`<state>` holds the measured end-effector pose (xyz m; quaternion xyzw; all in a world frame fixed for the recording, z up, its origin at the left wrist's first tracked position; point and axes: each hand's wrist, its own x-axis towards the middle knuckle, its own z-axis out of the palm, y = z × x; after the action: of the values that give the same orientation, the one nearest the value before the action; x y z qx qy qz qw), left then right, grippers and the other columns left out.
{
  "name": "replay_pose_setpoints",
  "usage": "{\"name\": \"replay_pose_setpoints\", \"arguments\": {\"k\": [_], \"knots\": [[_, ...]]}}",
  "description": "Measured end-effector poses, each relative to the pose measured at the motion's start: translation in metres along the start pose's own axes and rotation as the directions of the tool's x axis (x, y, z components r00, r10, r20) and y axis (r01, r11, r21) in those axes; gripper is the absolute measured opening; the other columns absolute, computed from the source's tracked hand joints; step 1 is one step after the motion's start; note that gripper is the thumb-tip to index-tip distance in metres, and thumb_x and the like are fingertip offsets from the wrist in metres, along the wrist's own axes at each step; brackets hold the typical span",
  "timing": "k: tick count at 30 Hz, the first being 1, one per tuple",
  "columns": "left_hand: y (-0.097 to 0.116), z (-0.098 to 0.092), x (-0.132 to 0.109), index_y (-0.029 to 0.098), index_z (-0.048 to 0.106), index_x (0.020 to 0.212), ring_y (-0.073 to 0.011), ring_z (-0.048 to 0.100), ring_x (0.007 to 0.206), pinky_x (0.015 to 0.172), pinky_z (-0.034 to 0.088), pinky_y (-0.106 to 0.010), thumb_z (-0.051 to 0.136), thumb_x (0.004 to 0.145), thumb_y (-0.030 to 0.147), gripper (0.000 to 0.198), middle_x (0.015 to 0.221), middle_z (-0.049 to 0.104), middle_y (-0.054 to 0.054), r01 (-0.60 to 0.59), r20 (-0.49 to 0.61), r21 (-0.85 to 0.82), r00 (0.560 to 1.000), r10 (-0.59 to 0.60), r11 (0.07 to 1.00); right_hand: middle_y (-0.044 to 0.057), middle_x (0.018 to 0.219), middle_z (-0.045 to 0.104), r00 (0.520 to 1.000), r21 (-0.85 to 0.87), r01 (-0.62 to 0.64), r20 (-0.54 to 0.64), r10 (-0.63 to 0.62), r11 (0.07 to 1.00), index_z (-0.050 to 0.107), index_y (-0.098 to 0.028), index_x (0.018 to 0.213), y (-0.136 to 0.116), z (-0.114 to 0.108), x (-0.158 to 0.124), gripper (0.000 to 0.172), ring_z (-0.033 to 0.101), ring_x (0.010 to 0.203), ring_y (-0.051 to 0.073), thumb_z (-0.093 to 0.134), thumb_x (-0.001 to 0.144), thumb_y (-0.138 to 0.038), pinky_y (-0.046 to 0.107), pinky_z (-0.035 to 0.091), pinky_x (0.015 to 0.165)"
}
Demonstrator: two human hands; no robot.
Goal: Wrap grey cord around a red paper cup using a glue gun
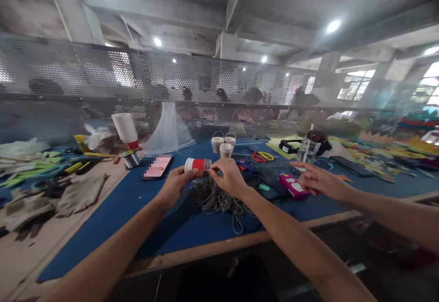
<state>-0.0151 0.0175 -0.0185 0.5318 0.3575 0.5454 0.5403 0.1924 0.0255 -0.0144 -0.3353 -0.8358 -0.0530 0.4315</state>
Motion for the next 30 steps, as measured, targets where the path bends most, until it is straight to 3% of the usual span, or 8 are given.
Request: {"name": "replay_pose_setpoints", "arguments": {"k": [30], "knots": [[0.0004, 0.0009, -0.0025, 0.015, 0.076, 0.09, -0.024, 0.069, 0.089, 0.091, 0.048, -0.033, 0.08, 0.07, 0.037, 0.029, 0.09, 0.078, -0.01, -0.022, -0.007, 0.029, 1.0, 0.023, 0.999, 0.004, 0.085, 0.068, 0.999, 0.028, -0.018, -0.035, 0.019, 0.999, 0.062, -0.02, 0.089, -0.0009, 0.0032, -0.0009, 0.009, 0.062, 0.087, 0.019, 0.056, 0.093, -0.025, 0.033, 0.039, 0.088]]}}
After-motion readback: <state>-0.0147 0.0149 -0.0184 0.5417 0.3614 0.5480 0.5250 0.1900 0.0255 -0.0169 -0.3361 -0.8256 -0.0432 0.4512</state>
